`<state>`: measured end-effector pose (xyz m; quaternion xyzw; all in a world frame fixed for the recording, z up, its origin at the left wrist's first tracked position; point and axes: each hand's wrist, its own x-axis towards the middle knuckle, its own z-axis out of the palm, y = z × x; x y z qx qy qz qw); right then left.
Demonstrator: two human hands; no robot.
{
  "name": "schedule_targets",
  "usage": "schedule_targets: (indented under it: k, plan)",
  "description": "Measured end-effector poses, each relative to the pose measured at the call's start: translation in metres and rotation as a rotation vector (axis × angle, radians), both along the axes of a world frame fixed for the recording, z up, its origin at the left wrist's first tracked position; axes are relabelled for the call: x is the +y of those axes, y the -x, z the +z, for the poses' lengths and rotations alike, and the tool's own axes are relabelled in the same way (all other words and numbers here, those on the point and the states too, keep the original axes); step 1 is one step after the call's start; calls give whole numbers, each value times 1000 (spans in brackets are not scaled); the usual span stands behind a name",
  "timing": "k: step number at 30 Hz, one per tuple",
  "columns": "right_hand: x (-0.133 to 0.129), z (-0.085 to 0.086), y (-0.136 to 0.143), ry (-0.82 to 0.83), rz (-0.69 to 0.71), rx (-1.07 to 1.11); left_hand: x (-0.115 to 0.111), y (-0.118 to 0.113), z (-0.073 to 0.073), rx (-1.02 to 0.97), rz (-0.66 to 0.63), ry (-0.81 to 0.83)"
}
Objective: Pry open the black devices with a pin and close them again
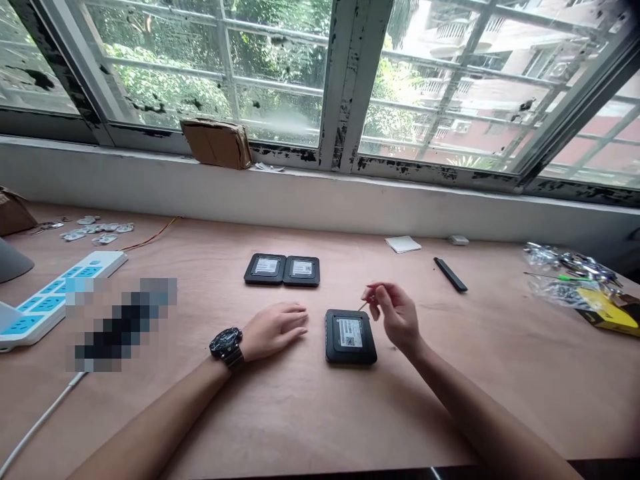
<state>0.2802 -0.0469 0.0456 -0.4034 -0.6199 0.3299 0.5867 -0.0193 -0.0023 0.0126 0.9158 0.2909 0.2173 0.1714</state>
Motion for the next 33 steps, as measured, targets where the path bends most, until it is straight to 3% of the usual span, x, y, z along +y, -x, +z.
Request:
schedule_targets:
  k: [4, 7, 10, 13, 16, 19, 24, 27, 33]
  plan:
    - [-11, -7, -41, -136, -139, -186, -3, -4, 5, 10, 15, 21]
    - [-4, -14, -75, -259, -226, -637, -4, -8, 3, 2, 9, 10]
    - [8, -22, -99, -208, -273, -1120, -4, -11, -1, 12, 8, -4]
    - [14, -30, -106, -88, -287, -1305, -3, -10, -4, 5, 22, -2]
    - [14, -32, -99, -9, -250, -1280, -7, -11, -5, 15, 56, 11]
    - [9, -26, -82, 28, -213, -1108, -13, -23, -4, 56, 56, 32]
    - [2, -11, -50, 203, 34, -912, -22, -60, -3, 76, -9, 57]
    - [2, -6, -40, 319, 42, -879, -23, -71, -4, 47, 20, 65]
    - [23, 10, -35, 485, 74, -988, -22, -66, -10, 9, 58, 93]
